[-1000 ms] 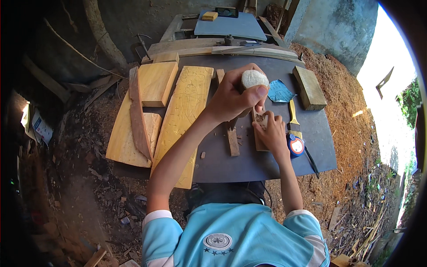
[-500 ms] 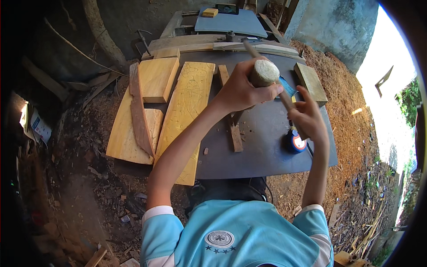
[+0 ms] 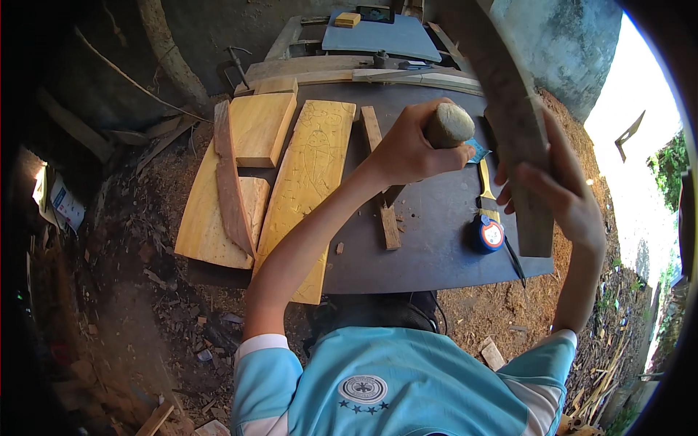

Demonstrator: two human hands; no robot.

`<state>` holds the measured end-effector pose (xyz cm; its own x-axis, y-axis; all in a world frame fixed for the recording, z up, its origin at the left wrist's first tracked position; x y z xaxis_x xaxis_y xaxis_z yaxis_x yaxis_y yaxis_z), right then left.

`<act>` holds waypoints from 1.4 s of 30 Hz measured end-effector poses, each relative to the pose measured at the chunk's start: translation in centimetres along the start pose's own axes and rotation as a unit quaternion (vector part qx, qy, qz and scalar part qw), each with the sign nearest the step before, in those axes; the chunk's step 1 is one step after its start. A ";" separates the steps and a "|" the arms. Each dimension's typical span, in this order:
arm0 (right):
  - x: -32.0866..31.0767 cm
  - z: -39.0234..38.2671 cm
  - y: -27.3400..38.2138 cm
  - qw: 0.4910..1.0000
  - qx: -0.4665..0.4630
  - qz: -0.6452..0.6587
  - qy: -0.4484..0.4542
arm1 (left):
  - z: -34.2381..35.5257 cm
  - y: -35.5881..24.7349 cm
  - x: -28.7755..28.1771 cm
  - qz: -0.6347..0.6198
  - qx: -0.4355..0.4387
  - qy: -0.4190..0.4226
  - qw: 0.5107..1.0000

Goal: The person cleans dust off a wood block with a brush, then measures the block with a tape measure, and carves a notch into it using a chisel and mallet.

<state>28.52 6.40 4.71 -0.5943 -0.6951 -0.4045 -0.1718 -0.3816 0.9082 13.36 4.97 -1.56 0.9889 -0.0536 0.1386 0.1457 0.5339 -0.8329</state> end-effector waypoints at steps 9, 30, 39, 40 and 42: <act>-5.4 -0.7 5.3 0.978 -0.076 -0.094 -0.169 | -0.2 0.0 -1.1 0.026 0.004 -0.016 1.000; -3.8 -1.9 8.9 0.936 -0.238 -0.059 -0.254 | -1.2 -0.4 -4.8 -0.071 0.012 -0.083 0.994; -2.7 -3.7 7.0 0.942 -0.100 -0.190 -0.258 | -0.8 -0.9 -2.7 -0.018 0.009 -0.038 0.999; -3.4 -4.1 6.6 0.941 -0.100 -0.190 -0.260 | -0.8 -0.7 -2.5 0.005 0.009 -0.034 0.999; -4.0 -4.3 5.3 0.953 -0.070 -0.167 -0.243 | -0.7 -0.6 -2.2 0.009 0.008 -0.029 1.000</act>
<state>33.39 4.52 10.67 -0.8247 -0.1689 -0.5398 -0.3288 -0.6335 0.7005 11.10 4.19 -1.79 0.9880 0.0041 0.1546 0.1271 0.5484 -0.8265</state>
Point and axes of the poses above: each hand's wrist, its own z-axis towards the middle knuckle, its own x-axis out of the palm, y = z × x, the point moved 6 cm from there along z, towards the middle knuckle, and after that the axes turned 8 degrees about -z, right-handed, at the moved point
